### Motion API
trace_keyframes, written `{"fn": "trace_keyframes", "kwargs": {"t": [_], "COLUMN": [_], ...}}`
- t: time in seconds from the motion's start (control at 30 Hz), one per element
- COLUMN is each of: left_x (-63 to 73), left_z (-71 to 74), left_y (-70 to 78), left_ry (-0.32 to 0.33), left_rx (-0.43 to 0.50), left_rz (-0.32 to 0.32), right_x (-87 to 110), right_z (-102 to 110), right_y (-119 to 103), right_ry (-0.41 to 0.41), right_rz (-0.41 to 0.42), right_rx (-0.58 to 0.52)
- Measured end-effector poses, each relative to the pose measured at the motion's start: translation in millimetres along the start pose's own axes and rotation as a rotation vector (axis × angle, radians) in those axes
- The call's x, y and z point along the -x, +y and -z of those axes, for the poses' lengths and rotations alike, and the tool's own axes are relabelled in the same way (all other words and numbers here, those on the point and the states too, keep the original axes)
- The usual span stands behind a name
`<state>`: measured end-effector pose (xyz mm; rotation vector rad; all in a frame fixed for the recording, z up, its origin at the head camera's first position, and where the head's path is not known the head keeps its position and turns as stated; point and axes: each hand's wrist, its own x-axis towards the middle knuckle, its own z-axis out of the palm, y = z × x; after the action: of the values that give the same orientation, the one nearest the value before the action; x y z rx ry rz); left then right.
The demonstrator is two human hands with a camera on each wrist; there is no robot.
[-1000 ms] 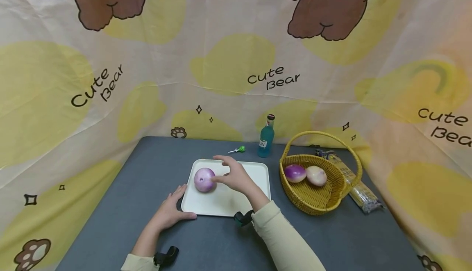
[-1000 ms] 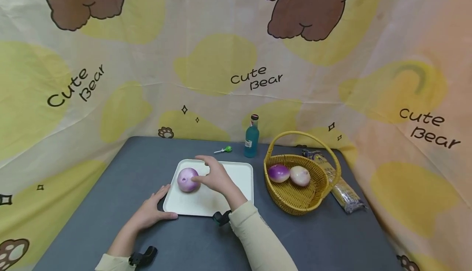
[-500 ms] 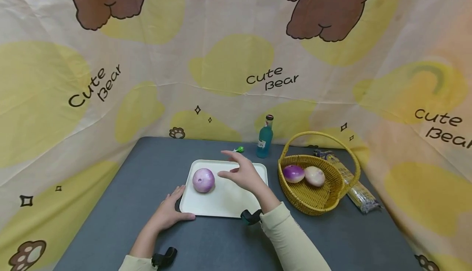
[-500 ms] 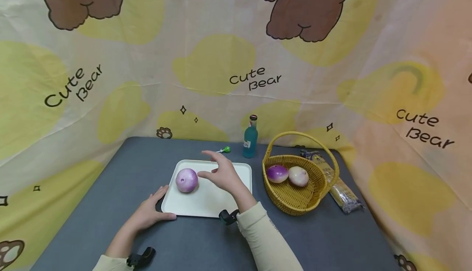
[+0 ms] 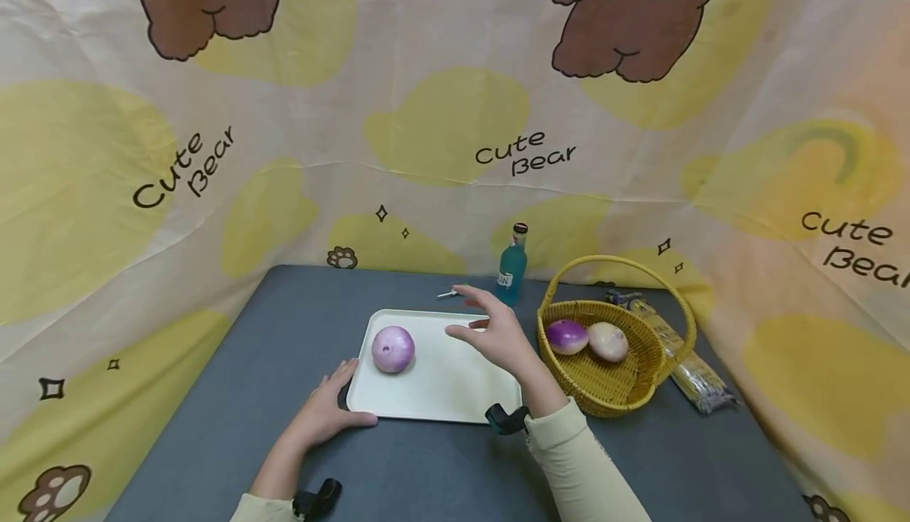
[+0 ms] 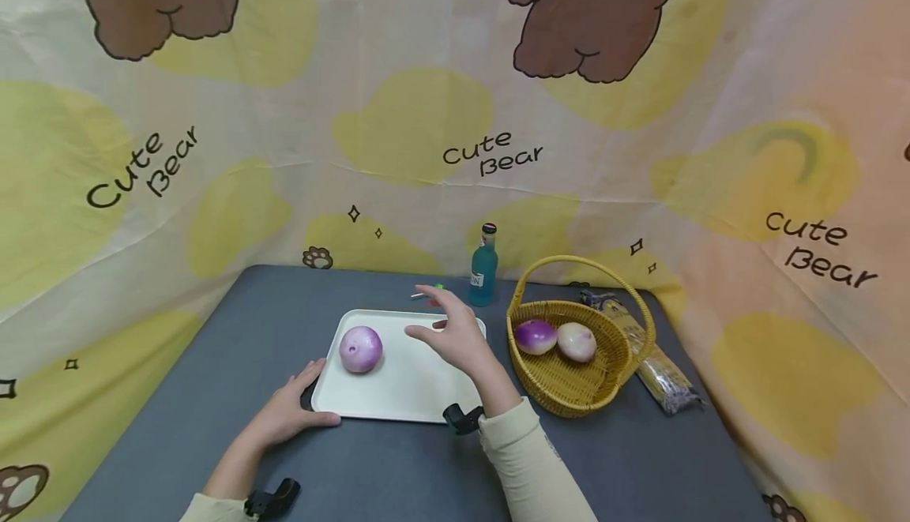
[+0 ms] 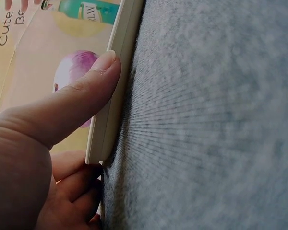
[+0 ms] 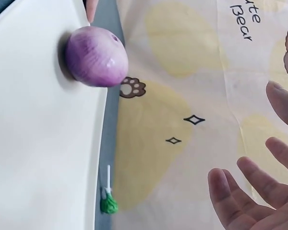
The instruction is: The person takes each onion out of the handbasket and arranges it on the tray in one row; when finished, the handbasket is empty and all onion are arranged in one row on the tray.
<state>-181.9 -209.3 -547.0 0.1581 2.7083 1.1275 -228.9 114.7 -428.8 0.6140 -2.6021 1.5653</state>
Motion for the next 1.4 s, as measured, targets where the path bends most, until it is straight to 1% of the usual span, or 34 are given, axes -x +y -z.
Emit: {"fn": "trace_keyframes", "kwargs": {"t": [0.17, 0.33, 0.4, 0.63, 0.8, 0.9, 1.1, 1.33, 1.4], "left_x": [0.0, -0.6, -0.9, -3.4, -2.1, -0.5, -0.3, -1.6, -1.5], "left_z": [1.1, 1.7, 1.9, -0.6, -2.2, -1.3, -1.0, -1.0, -0.7], "left_y": [1.9, 5.3, 6.1, 5.0, 2.8, 3.7, 4.0, -0.3, -0.5], "left_ry": [0.002, -0.004, -0.003, -0.006, -0.003, -0.005, -0.007, 0.001, 0.0], "left_rx": [-0.007, -0.01, -0.013, -0.013, -0.015, -0.022, -0.021, -0.017, -0.024], "left_rz": [0.007, 0.019, 0.013, -0.001, 0.0, 0.012, 0.013, 0.018, 0.019], "right_x": [4.5, 9.8, 12.5, 24.8, 32.6, 37.7, 50.0, 61.6, 64.8], "right_z": [10, 22, 28, 48, 56, 62, 76, 90, 94], "right_y": [3, 9, 11, 17, 22, 25, 35, 46, 49], "right_ry": [0.027, 0.047, 0.058, 0.114, 0.135, 0.148, 0.206, 0.226, 0.238], "right_rz": [0.005, -0.002, 0.0, -0.023, -0.046, -0.078, -0.159, -0.173, -0.191], "right_rx": [0.013, 0.0, -0.006, 0.021, 0.04, 0.049, 0.099, 0.072, 0.076]}}
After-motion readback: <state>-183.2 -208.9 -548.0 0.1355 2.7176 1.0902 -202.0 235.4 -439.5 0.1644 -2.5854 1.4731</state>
